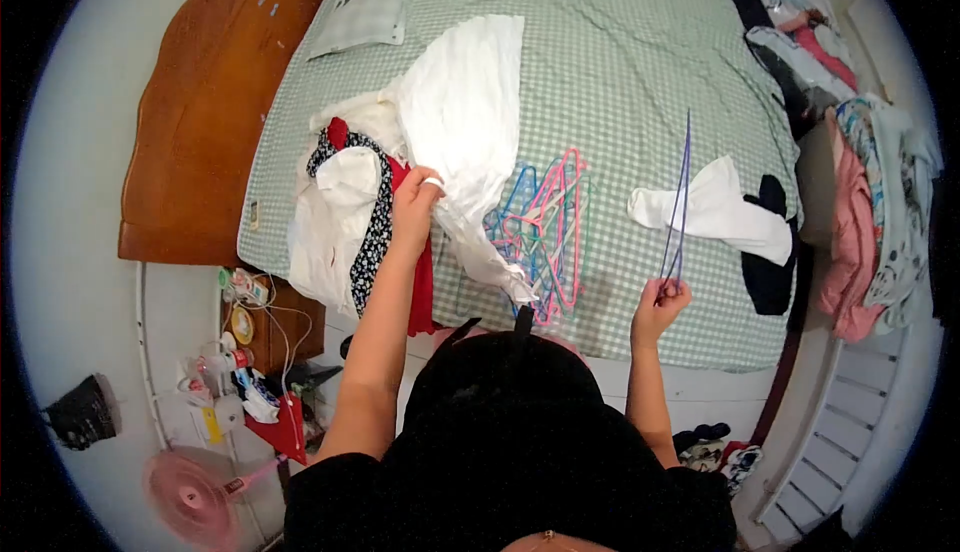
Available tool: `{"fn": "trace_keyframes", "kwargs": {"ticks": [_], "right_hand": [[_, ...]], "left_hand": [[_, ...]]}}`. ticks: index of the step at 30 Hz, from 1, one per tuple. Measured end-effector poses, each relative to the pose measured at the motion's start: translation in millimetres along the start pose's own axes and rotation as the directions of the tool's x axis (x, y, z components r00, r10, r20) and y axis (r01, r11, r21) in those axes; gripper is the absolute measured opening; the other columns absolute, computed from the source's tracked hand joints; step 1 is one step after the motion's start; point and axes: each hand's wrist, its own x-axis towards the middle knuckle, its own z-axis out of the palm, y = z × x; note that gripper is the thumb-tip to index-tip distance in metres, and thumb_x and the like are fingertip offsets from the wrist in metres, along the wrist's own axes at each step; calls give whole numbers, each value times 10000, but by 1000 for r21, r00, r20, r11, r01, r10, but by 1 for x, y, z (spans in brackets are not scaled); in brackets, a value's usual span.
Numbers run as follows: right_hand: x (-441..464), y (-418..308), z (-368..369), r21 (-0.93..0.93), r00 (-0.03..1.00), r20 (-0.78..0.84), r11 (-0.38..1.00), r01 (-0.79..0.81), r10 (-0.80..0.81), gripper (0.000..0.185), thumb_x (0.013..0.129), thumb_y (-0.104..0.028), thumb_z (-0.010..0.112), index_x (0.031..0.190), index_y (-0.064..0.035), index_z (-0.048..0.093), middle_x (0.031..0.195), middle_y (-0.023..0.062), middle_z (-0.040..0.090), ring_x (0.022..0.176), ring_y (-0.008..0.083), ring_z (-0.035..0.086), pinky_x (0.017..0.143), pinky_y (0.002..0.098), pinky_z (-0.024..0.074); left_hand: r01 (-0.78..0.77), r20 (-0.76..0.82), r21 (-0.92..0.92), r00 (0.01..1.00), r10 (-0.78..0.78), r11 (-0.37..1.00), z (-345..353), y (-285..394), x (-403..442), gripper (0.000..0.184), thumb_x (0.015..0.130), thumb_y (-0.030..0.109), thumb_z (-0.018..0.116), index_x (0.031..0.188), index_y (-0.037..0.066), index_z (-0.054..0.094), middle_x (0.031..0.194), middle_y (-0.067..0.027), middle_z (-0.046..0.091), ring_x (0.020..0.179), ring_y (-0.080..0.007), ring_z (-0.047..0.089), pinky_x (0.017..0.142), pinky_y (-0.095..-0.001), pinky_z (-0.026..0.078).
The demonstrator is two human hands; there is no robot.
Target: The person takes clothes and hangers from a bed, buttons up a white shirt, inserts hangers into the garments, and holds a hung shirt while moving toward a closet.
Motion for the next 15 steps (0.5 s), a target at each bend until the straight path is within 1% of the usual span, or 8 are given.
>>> {"fn": "trace_keyframes", "kwargs": {"ticks": [1, 4, 6, 9, 10, 12, 13, 15], "right_hand": [[3, -18, 2, 32, 997, 83, 999, -12, 10, 480, 851, -92, 565, 1225, -4, 279, 792, 20, 452, 687, 88, 430, 612, 231, 385], [14, -74, 21, 155, 970, 230, 987, 43, -78, 595, 856, -125, 574, 1313, 5, 217, 794, 15, 449, 687, 90, 427, 619, 222, 381], [20, -96, 33, 159, 953, 245, 977, 145, -181, 560, 868, -133, 567, 1336, 12, 297, 794, 17, 484, 677, 80, 423, 623, 221, 378], [20, -135, 45, -92, 876, 471, 993, -71, 106, 280, 885, -143, 561, 1122, 2, 598, 754, -15, 528, 643, 46, 409, 571, 199, 337], [19, -139, 44, -91, 875, 475, 994, -58, 94, 280, 885, -143, 561, 1122, 2, 598, 754, -15, 528, 643, 46, 409, 571, 199, 337], [13, -147, 40, -80, 666, 681, 935, -344, 304, 270, 893, -173, 558, 1096, -4, 614, 693, -53, 498, 587, 30, 379, 519, 184, 294], [9, -153, 41, -44, 584, 739, 889, -455, 336, 243, 900, -179, 546, 1053, -12, 637, 646, -75, 474, 548, 21, 343, 493, 177, 263], [-2, -167, 56, -116, 566, 754, 915, -387, 335, 235, 906, -177, 533, 1043, -12, 631, 588, -96, 404, 498, 17, 306, 457, 189, 226]], "left_hand": [[14, 2, 0, 1000, -14, 1000, 4, 8, 2, 115, 821, 60, 470, 862, 34, 574, 686, 15, 514, 632, -59, 449, 597, -191, 345], [4, 56, 9, 998, -4, 1000, -5, 11, 17, 107, 802, 71, 501, 849, 32, 589, 628, 25, 506, 575, -48, 452, 538, -191, 340], [21, 107, 60, 994, -28, 998, -6, 23, 20, 103, 792, 61, 518, 848, 37, 601, 587, 32, 496, 517, -45, 441, 487, -196, 332], [9, 61, 29, 998, -11, 1000, -10, 27, 27, 88, 804, 82, 542, 851, 31, 597, 561, 37, 485, 477, -42, 424, 455, -197, 320], [29, 18, 44, 999, -30, 999, -11, 30, 28, 89, 812, 97, 555, 849, 28, 595, 558, 36, 487, 478, -42, 427, 455, -198, 320], [26, -50, 40, 998, -24, 999, -12, 34, 31, 97, 816, 115, 570, 836, 22, 591, 551, 32, 486, 478, -43, 415, 454, -205, 316], [34, -109, 47, 994, -28, 998, -13, 35, 32, 116, 821, 133, 586, 822, 17, 588, 543, 29, 486, 478, -44, 404, 453, -213, 311], [-23, -121, 101, 992, 35, 995, -13, 34, 33, 127, 819, 141, 597, 806, 15, 585, 539, 25, 483, 481, -47, 390, 452, -224, 305]]}}
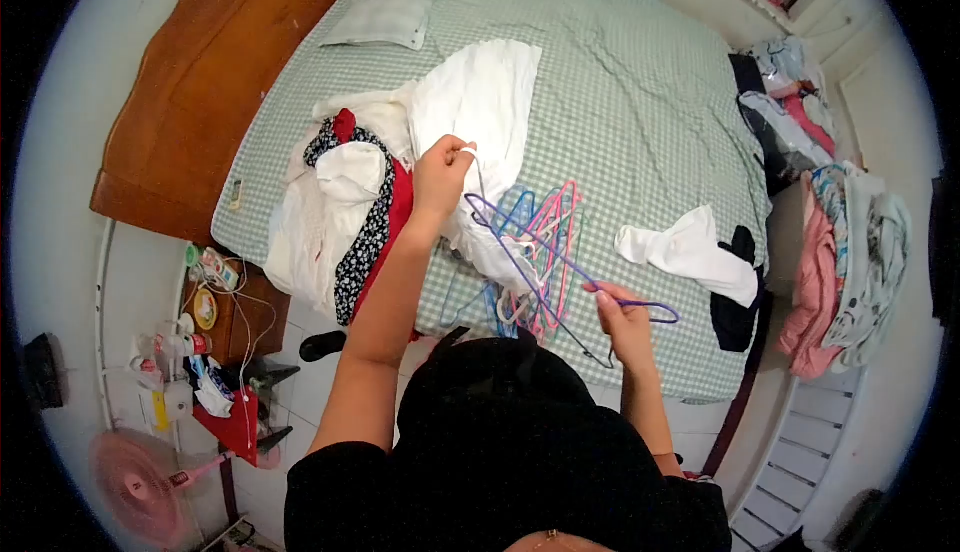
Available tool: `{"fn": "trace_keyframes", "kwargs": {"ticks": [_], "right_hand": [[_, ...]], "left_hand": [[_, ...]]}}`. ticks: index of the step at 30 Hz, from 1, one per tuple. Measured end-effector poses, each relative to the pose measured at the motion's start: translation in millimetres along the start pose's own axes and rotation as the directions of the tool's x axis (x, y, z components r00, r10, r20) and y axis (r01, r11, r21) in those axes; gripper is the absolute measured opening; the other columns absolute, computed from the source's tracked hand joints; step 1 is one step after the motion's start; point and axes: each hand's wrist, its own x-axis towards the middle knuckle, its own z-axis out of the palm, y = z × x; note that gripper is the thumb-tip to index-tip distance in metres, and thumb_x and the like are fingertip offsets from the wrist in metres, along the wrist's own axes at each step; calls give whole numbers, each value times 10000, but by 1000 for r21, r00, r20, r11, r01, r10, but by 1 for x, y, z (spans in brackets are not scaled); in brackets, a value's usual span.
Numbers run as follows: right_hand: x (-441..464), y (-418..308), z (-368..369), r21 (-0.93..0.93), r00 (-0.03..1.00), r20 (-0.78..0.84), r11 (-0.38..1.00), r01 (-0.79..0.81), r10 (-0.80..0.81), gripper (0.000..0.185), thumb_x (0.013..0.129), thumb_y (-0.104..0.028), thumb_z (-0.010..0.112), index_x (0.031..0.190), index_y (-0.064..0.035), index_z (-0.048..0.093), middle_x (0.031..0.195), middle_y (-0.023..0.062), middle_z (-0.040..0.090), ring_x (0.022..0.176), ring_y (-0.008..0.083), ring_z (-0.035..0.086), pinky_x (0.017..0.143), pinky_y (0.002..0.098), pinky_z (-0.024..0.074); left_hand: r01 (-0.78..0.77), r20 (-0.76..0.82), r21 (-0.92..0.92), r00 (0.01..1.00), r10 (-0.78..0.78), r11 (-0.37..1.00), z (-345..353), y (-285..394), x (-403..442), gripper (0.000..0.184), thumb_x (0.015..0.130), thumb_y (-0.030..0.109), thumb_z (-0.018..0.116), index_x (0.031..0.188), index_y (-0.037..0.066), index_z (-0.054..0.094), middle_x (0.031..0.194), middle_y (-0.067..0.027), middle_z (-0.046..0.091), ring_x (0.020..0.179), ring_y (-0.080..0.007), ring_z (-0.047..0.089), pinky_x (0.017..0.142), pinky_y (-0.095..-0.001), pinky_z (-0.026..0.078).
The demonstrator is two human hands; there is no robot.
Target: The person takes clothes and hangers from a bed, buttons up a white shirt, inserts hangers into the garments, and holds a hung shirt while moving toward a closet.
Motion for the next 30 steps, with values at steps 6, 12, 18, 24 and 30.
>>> {"fn": "trace_keyframes", "kwargs": {"ticks": [6, 12, 18, 24, 30], "right_hand": [[36, 14, 33, -105, 985, -125, 989, 102, -115, 216, 919, -174, 509, 1010, -15, 624, 526, -108, 333, 436, 4, 261, 403, 200, 187], [34, -3, 35, 110, 936, -245, 953, 284, -251, 222, 913, -151, 512, 1005, 28, 607, 532, -88, 343, 439, 9, 255, 401, 203, 178], [33, -7, 28, -20, 980, -72, 983, 184, -185, 228, 911, -162, 522, 985, 32, 616, 529, -95, 342, 440, 7, 249, 404, 202, 168], [32, 3, 16, 354, 994, -82, 930, 102, -78, 229, 889, -174, 560, 978, 35, 595, 513, -77, 327, 414, 29, 238, 391, 217, 159], [51, -3, 48, 386, 997, -76, 922, 39, -11, 227, 899, -176, 541, 972, 32, 592, 508, -81, 327, 406, 25, 235, 384, 218, 158]], "left_hand": [[-204, 50, 107, 979, 200, 973, 4, 20, -14, 106, 815, 133, 614, 825, 28, 601, 560, 15, 504, 525, -50, 395, 480, -232, 313], [-196, 57, -164, 977, 207, 967, -16, 22, -7, 113, 854, 121, 578, 864, 14, 610, 639, 29, 548, 581, -42, 435, 522, -214, 343], [-159, 142, -60, 976, 166, 985, -25, 44, -4, 243, 894, 207, 527, 782, 25, 643, 523, 56, 377, 521, -37, 321, 476, -231, 259], [-172, 32, -39, 984, 174, 984, -32, 42, 5, 253, 906, 228, 503, 784, 37, 616, 549, 32, 406, 536, -57, 338, 501, -238, 292], [-262, 158, 30, 954, 254, 965, -19, 52, -6, 216, 897, 197, 518, 801, 17, 588, 613, -14, 516, 568, -73, 433, 527, -244, 350]]}}
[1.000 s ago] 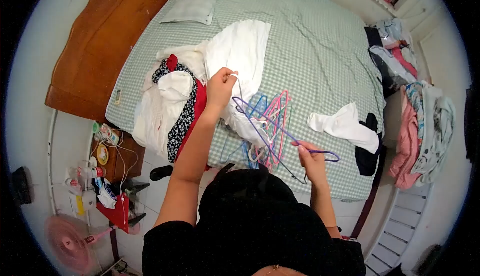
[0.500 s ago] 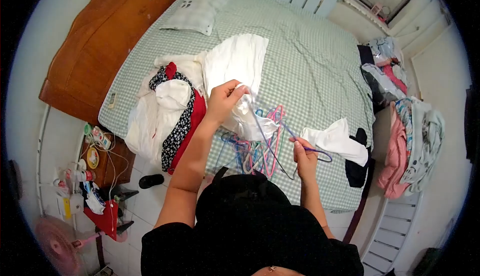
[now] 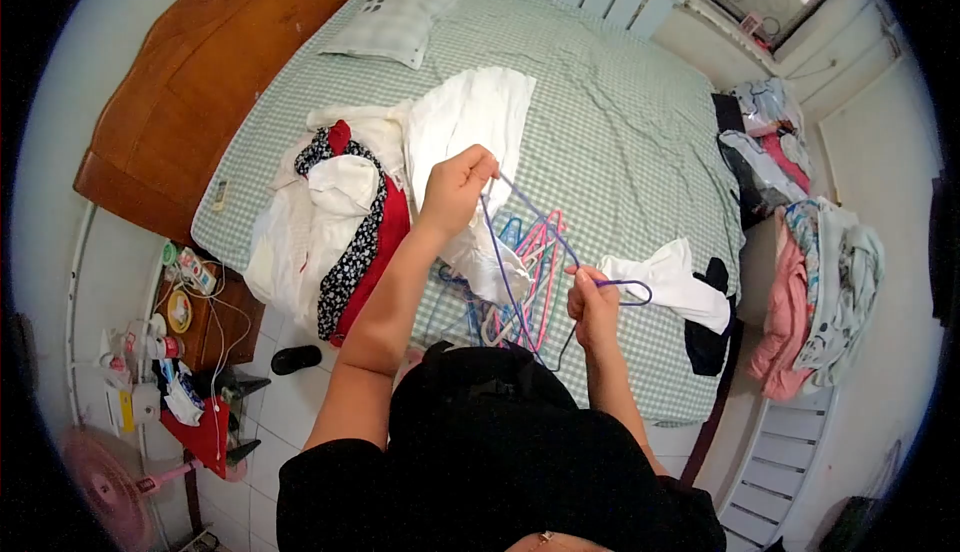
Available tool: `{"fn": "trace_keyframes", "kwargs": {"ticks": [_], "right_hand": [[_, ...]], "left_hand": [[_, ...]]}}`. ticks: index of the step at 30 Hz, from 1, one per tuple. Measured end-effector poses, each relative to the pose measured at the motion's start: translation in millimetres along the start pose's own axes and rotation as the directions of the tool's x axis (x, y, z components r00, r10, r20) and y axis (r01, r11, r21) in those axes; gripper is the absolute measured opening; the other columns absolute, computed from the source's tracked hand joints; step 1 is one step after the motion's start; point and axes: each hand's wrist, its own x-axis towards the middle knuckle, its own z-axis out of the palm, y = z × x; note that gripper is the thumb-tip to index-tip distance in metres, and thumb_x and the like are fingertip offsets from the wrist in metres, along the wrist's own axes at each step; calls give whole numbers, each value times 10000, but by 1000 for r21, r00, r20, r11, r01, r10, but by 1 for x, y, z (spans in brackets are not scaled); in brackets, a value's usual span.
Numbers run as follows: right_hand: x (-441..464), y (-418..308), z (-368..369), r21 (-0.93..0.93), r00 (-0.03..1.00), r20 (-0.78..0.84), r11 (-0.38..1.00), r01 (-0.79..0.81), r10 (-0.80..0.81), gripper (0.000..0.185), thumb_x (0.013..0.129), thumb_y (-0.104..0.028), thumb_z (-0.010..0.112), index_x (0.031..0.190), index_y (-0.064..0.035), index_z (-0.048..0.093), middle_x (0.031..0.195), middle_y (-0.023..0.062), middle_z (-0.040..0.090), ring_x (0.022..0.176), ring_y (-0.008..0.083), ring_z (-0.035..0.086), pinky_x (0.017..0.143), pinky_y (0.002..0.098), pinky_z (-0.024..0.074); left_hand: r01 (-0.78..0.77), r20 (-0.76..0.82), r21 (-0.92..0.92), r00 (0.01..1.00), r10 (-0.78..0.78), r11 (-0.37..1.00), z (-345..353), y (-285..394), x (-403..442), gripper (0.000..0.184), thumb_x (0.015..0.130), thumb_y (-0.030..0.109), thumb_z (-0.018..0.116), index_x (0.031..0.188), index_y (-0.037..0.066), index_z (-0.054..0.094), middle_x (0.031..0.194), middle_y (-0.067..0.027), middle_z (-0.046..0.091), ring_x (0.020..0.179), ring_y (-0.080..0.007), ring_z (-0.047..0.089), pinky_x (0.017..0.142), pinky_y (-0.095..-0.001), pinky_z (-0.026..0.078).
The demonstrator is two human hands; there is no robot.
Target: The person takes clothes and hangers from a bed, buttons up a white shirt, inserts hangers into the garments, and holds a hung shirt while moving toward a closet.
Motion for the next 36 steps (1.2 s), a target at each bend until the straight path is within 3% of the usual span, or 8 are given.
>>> {"fn": "trace_keyframes", "kwargs": {"ticks": [5, 8, 10, 19, 24, 27, 30, 36], "right_hand": [[5, -17, 7, -46, 960, -42, 961, 274, -276, 219, 892, -182, 549, 930, 30, 593, 502, -77, 321, 405, 26, 224, 385, 224, 139], [5, -37, 5, -210, 936, 41, 913, 349, -348, 228, 888, -176, 552, 944, 42, 596, 509, -78, 325, 410, 21, 222, 391, 221, 136], [8, -51, 4, -263, 985, 102, 951, 164, -142, 242, 885, -176, 555, 959, 50, 594, 509, -82, 316, 414, 18, 216, 394, 218, 135], [10, -32, -8, -3, 995, 103, 1000, 10, -10, 215, 893, -173, 543, 941, 33, 576, 503, -75, 309, 393, 31, 228, 373, 219, 152], [20, -26, 19, 43, 997, 78, 999, 21, -24, 214, 898, -198, 547, 942, 12, 546, 514, -79, 262, 393, 29, 203, 369, 214, 148], [17, -42, 20, 115, 957, -42, 950, 291, -288, 206, 896, -183, 549, 945, 17, 551, 519, -79, 254, 406, 35, 191, 385, 226, 151], [4, -63, 29, 84, 881, 62, 882, 463, -468, 188, 903, -168, 535, 926, 18, 554, 507, -80, 239, 406, 33, 189, 387, 227, 140], [-1, -91, 40, 191, 830, -23, 813, 550, -557, 213, 916, -168, 506, 961, 37, 546, 511, -77, 245, 409, 33, 191, 387, 223, 143]], "left_hand": [[-127, -25, 172, 991, 134, 977, 0, 10, -10, 180, 868, 188, 565, 827, 16, 596, 637, -59, 565, 554, -106, 503, 518, -275, 395], [-76, -256, 42, 963, 85, 996, -2, 11, -12, 171, 873, 185, 569, 836, 24, 616, 605, -24, 530, 535, -85, 449, 487, -248, 349], [-65, -274, -59, 961, 47, 996, -12, 2, -7, 184, 883, 190, 559, 827, 26, 618, 595, 3, 498, 530, -70, 405, 480, -240, 316], [-50, -268, -159, 963, 6, 986, -23, -9, -4, 263, 931, 221, 481, 760, 34, 552, 582, 45, 406, 548, -53, 335, 508, -226, 280], [-150, -156, 39, 976, 154, 988, -11, 5, -9, 201, 888, 199, 543, 795, 22, 561, 633, -31, 512, 565, -115, 459, 554, -252, 377], [-33, -213, 279, 972, 95, 960, -8, 8, -15, 118, 800, 127, 622, 846, 27, 579, 720, -84, 547, 608, -204, 516, 584, -293, 413], [-55, -397, 586, 850, 345, 809, -9, -20, -17, 293, 660, -15, 620, 930, 75, 553, 896, -96, 489, 874, -289, 501, 753, -374, 412], [233, -539, 545, 833, 124, 805, -3, -89, -29, 437, 644, -5, 614, 1054, 66, 480, 1040, -132, 473, 987, -344, 475, 851, -398, 396]]}}
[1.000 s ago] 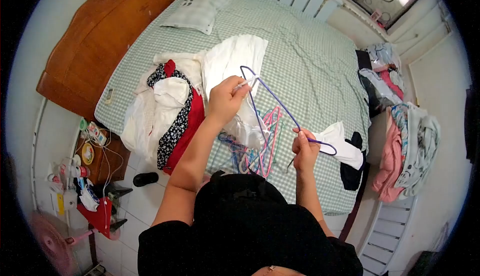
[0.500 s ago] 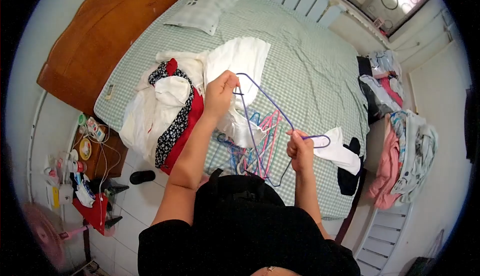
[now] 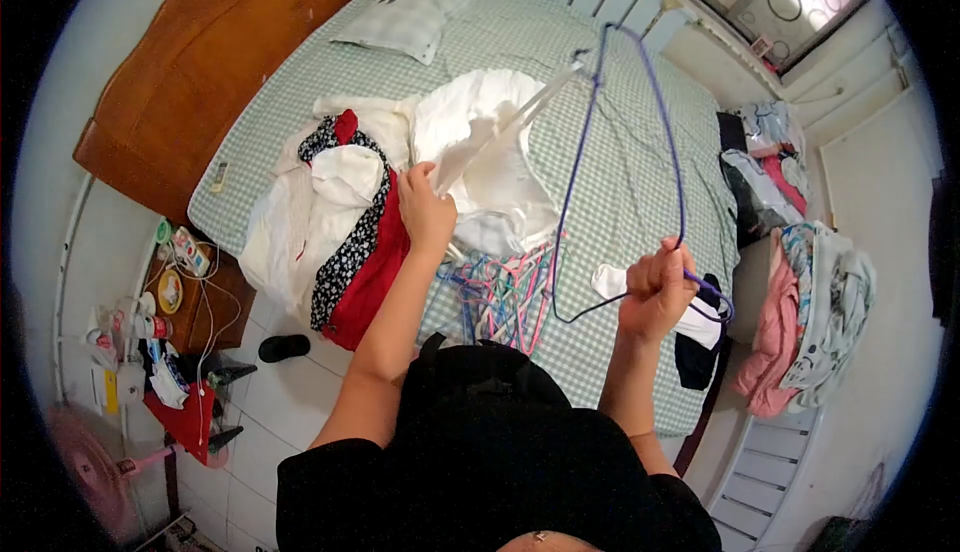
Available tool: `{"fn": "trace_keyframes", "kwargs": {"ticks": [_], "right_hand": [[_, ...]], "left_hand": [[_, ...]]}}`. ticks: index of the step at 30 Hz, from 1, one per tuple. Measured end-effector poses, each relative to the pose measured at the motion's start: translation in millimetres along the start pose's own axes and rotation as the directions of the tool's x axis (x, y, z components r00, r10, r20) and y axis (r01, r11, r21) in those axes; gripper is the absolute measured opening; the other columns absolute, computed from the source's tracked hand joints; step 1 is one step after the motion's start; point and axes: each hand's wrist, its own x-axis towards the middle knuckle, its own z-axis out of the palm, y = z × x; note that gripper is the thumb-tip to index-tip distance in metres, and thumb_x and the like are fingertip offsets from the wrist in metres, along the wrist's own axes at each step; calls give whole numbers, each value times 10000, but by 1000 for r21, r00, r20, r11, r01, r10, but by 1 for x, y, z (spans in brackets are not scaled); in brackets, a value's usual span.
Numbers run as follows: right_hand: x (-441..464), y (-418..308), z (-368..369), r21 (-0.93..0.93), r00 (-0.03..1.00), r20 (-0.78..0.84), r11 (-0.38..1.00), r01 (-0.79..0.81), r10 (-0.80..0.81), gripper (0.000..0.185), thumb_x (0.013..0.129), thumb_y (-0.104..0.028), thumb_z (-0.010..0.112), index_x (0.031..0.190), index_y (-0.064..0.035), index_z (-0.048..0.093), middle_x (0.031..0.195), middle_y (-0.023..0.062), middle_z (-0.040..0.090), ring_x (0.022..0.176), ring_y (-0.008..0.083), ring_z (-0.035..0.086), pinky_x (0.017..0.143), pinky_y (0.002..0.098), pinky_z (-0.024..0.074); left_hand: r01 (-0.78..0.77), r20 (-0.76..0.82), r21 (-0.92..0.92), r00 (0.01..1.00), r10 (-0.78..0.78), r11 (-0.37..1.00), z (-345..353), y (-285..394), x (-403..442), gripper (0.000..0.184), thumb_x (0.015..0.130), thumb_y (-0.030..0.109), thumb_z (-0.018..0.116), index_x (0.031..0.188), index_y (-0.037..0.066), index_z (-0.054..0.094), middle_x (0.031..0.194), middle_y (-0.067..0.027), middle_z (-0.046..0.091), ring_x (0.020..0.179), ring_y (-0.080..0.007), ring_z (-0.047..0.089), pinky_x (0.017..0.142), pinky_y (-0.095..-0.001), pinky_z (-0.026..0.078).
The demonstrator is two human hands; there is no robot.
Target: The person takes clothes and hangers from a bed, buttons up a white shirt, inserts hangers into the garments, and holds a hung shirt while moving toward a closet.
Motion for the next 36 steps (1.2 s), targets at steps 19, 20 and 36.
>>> {"fn": "trace_keyframes", "kwargs": {"ticks": [19, 20, 36], "right_hand": [[32, 10, 18, 98, 992, -94, 992, -76, 86, 200, 935, -137, 471, 1037, 14, 552, 536, -78, 238, 410, 20, 179, 361, 198, 148], [31, 11, 21, 81, 991, -101, 994, -79, 87, 200, 936, -136, 471, 1038, 14, 555, 534, -80, 247, 410, 18, 183, 360, 198, 148], [21, 21, 36, 115, 975, -122, 979, -170, 184, 206, 925, -161, 504, 1041, 3, 546, 540, -82, 226, 415, 20, 178, 369, 208, 135]], "left_hand": [[845, 948, -99, 241, -208, 525, -55, -17, -114, 203, 861, 183, 570, 988, 28, 598, 848, -52, 609, 671, -110, 545, 629, -235, 449], [864, 932, -196, 311, -186, 463, -56, -11, -115, 206, 870, 194, 570, 980, 22, 595, 856, -56, 611, 704, -112, 550, 661, -241, 447], [927, 928, -369, 363, -88, -63, -87, 43, -115, 222, 923, 138, 450, 989, -37, 569, 1015, -163, 609, 999, -241, 583, 905, -367, 470]]}}
